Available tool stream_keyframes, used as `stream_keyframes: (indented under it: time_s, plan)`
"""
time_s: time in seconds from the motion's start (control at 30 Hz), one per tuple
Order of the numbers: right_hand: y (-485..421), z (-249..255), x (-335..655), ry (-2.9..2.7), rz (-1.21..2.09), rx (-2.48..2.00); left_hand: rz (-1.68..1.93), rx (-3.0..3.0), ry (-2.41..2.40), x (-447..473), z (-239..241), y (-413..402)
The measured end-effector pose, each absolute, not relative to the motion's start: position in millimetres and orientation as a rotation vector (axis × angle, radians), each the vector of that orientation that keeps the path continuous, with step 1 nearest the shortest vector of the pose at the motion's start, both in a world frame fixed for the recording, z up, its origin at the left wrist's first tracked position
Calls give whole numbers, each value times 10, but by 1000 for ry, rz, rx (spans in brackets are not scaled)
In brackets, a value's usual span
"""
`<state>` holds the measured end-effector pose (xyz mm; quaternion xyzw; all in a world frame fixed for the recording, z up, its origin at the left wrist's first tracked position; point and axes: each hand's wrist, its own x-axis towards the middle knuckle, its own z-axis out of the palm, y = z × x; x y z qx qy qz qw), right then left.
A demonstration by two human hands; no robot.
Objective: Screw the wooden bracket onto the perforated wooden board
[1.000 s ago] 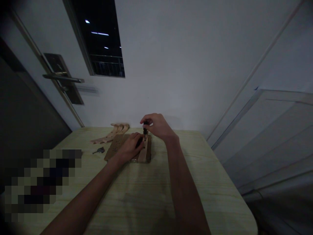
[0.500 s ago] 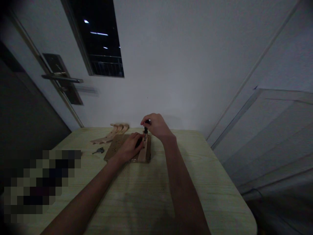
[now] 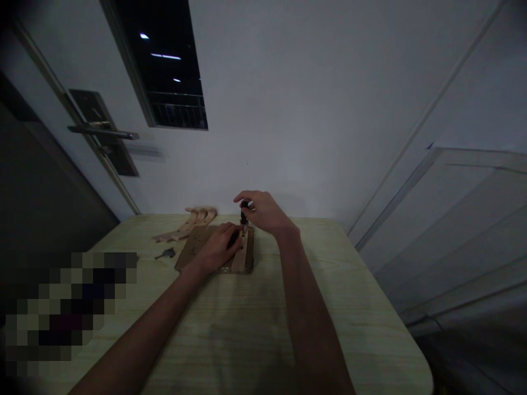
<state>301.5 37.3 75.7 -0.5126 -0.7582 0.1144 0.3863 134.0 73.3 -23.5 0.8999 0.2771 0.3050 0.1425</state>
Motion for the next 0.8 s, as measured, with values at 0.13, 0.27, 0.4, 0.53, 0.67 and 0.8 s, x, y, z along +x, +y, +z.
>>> stream_keyframes:
  time_s: [0.13, 0.27, 0.4, 0.53, 0.67, 0.8]
  plan:
    - [355, 788, 3009, -1904, 277, -1376, 885, 2592, 801, 1342, -232, 732]
    - [367, 798, 3012, -1917, 244, -1403, 880, 2591, 801, 1338, -239, 730]
    - [381, 778, 3013, -1918, 233, -1376, 882, 2592, 800, 1333, -253, 736]
    - [387, 763, 3009, -1945, 294, -1339, 876, 2585, 807, 1335, -249, 738]
    - [388, 771, 2996, -1995, 271, -1347, 862, 2592, 812, 1339, -239, 736]
    - [363, 774, 2993, -1993, 280, -1378, 881, 2594, 793, 1335, -238, 732]
